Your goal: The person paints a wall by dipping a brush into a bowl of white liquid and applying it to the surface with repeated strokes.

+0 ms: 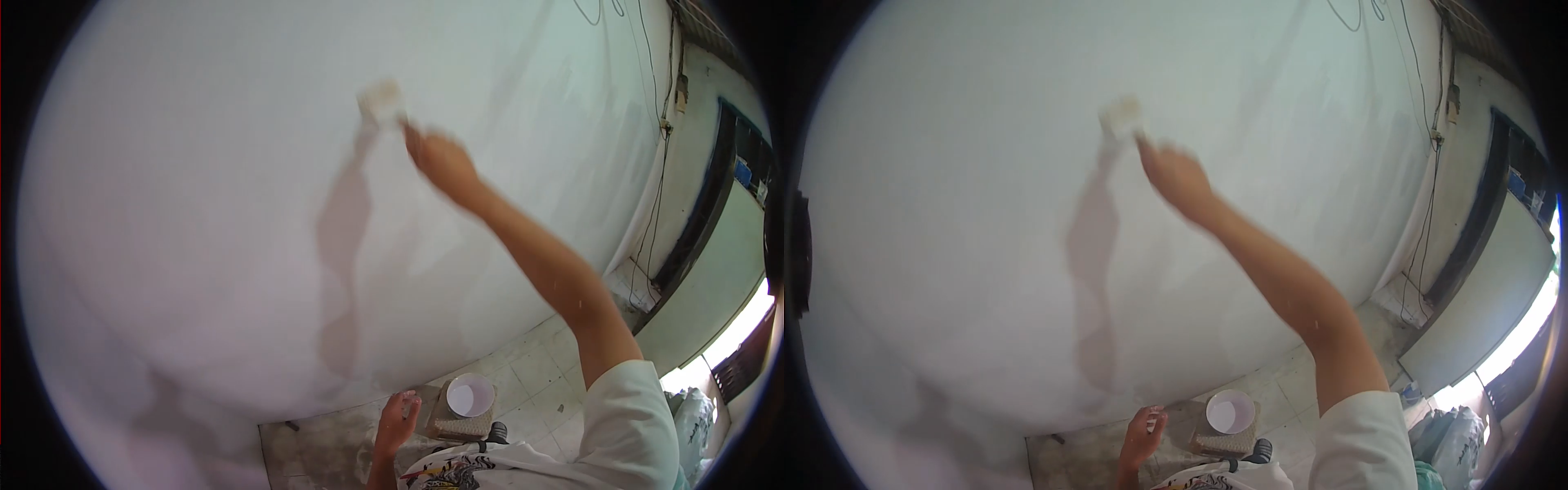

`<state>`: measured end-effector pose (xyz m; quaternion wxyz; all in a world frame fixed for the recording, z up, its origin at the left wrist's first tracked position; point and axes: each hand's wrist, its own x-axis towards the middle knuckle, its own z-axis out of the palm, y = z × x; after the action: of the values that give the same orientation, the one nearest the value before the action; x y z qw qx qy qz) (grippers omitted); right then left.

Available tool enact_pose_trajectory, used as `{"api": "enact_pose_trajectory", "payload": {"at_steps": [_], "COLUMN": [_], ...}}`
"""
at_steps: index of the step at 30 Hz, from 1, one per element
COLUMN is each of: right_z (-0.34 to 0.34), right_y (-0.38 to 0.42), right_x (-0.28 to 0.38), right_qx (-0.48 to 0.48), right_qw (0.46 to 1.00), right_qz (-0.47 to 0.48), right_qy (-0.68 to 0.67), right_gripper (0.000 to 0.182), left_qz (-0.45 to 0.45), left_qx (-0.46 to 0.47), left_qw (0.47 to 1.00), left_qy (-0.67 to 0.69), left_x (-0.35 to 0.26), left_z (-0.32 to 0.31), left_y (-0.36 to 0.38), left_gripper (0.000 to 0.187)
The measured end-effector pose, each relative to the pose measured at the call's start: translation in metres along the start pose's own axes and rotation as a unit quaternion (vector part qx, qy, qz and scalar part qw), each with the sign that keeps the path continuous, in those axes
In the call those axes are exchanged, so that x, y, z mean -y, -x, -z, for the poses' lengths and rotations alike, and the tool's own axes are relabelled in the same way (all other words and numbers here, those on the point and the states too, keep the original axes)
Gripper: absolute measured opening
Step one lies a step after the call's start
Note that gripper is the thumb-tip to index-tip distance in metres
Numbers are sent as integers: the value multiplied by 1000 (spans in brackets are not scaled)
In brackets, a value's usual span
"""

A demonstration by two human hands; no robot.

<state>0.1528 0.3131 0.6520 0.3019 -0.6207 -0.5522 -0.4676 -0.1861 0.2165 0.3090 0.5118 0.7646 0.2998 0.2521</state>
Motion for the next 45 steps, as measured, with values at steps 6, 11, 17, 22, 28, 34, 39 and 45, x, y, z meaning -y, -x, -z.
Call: {"api": "enact_pose_trajectory", "payload": {"at_steps": [6, 11, 17, 22, 28, 34, 39, 45], "right_z": [-16, 69, 38, 12, 20, 60, -7, -29], "right_y": [91, -112, -108, 104, -49, -142, 61, 91], "right_x": [-13, -2, -4, 35, -22, -16, 19, 3], "right_qx": [387, 135, -12, 326, 218, -25, 123, 273], "right_qw": [917, 985, 999, 941, 968, 997, 985, 958], "right_qz": [91, -18, -5, -72, 120, 68, 55, 75], "right_qy": [10, -104, -39, -50, -7, -39, 103, -32], "right_gripper": [21, 15, 30, 30, 20, 24, 52, 15], "left_qz": [28, 37, 45, 6, 12, 15, 5, 14], "left_qx": [-26, -31, 2, -5, -9, 7, 29, 20], "left_qw": [999, 999, 999, 999, 1000, 1000, 999, 1000], "left_qy": [18, 9, 24, 31, 1, 26, 38, 14], "left_x": [30, 11, -4, 17, 4, -18, -2, 15], "left_z": [12, 16, 8, 6, 6, -5, -13, -5], "left_y": [19, 11, 4, 6, -2, -10, -11, -8], "left_gripper": [39, 41, 38, 38, 38, 39, 39, 38]}}
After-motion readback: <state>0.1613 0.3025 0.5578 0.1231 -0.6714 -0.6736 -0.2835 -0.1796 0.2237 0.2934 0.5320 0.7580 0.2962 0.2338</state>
